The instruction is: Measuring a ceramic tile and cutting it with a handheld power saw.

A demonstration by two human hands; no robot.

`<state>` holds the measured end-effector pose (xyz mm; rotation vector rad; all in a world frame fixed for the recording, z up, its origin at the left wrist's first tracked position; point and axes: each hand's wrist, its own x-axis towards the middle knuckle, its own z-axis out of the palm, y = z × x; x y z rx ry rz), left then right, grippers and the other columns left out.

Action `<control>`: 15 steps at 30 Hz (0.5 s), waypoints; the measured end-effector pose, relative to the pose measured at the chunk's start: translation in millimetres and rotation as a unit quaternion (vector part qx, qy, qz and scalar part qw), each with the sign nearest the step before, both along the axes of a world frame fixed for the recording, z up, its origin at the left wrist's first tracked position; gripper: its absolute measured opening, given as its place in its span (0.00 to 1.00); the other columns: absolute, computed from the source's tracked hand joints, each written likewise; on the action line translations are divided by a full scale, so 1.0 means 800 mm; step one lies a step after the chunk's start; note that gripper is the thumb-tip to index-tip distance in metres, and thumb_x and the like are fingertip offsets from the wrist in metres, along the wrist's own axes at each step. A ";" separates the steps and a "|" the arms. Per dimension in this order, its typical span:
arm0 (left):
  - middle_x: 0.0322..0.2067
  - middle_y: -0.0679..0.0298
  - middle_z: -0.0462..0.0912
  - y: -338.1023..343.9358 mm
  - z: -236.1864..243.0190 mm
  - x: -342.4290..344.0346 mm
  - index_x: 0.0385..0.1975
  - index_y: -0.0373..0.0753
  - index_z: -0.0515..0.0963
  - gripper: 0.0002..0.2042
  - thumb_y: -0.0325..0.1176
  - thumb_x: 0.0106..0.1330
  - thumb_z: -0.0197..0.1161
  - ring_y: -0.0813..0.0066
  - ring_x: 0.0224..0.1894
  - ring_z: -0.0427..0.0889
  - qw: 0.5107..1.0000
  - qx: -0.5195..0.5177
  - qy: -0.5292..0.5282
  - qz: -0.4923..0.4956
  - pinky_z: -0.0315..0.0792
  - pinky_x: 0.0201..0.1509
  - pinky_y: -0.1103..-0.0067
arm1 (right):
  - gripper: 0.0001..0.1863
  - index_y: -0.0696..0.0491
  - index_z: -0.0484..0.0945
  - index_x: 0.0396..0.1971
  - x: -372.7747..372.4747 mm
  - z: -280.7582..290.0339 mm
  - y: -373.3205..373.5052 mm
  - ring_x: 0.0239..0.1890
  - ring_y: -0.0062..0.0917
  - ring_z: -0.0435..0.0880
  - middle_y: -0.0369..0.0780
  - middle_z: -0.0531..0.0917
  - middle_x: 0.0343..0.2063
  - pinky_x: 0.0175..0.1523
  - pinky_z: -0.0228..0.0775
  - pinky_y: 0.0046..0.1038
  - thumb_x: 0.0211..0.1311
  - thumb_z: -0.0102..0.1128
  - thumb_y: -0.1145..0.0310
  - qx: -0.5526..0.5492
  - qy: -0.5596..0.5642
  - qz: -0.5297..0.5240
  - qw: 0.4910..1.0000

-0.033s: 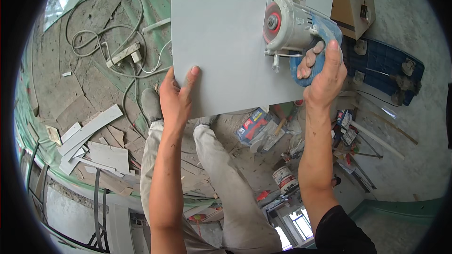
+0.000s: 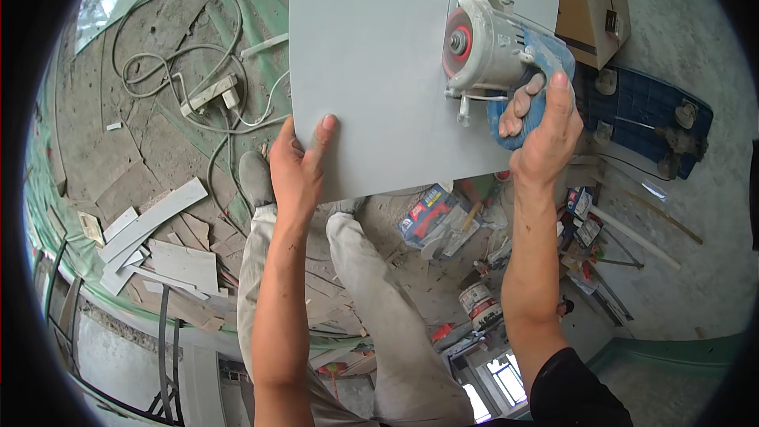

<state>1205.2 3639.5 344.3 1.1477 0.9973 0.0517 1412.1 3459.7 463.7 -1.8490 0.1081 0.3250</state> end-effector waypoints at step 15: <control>0.31 0.66 0.88 0.004 0.000 -0.002 0.54 0.30 0.83 0.28 0.55 0.76 0.72 0.84 0.29 0.78 0.997 0.041 0.048 -0.034 0.74 0.35 0.80 | 0.25 0.55 0.76 0.39 -0.018 -0.002 -0.011 0.17 0.22 0.72 0.39 0.75 0.22 0.24 0.68 0.28 0.84 0.54 0.46 0.001 0.001 -0.002 1.000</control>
